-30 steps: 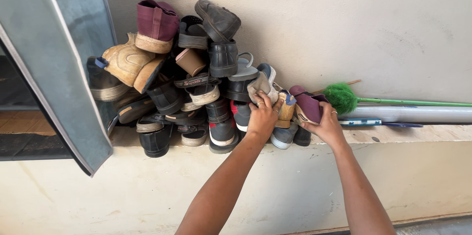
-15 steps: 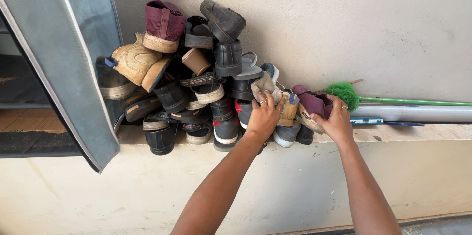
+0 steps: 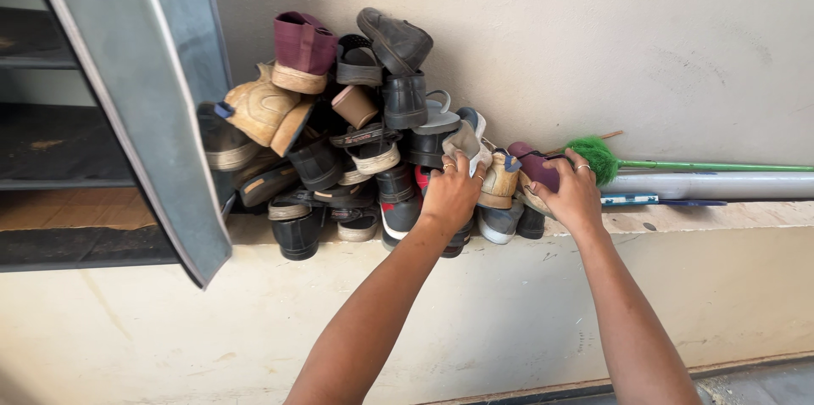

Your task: The person removes various shoes from a multi-tier shoe rack and places them into a pile on the floor. They then pick up a pair of pink sandals from the pile and place them back onto the shoe rack.

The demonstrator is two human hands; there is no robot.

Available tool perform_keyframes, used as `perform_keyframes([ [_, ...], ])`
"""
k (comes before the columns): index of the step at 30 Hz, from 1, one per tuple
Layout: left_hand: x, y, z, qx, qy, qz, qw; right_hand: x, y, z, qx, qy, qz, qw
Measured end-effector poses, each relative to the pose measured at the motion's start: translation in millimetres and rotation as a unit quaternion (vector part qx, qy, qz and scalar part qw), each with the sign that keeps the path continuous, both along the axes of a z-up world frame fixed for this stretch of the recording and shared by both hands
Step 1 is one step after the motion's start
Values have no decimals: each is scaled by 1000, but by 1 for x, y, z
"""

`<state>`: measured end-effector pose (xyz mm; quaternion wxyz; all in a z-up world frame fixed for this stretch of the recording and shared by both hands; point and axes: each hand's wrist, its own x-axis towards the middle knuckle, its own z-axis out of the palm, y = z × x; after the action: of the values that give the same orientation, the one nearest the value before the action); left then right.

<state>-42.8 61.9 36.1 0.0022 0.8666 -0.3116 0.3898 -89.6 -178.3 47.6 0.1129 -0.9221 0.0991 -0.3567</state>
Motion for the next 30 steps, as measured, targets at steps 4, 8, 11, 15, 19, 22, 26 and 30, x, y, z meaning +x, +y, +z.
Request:
perform_keyframes([
  [4, -15, 26, 15, -16, -4, -4, 1000, -10, 22, 12, -11, -3, 4, 1000],
  [8, -33, 57, 27, -18, 24, -4, 1000, -20, 46, 21, -15, -28, 28, 999],
  [11, -43, 83, 35, -25, 14, 3, 1000, -27, 68, 27, -13, -39, 42, 998],
  [15, -53, 121, 42, -43, 5, 6, 999, -35, 101, 34, -8, -30, 51, 998],
  [19, -62, 161, 47, -48, -16, 23, 998, -41, 136, 39, -20, -43, 63, 997],
  [22, -72, 196, 52, -38, -6, 43, 998, -45, 163, 44, -12, -39, 79, 996],
  [26, -93, 244, 63, -55, -18, 59, 997, -51, 202, 58, -24, -59, 107, 992],
  [30, -115, 295, 75, -64, -7, 84, 994, -57, 246, 72, -29, -78, 142, 986],
])
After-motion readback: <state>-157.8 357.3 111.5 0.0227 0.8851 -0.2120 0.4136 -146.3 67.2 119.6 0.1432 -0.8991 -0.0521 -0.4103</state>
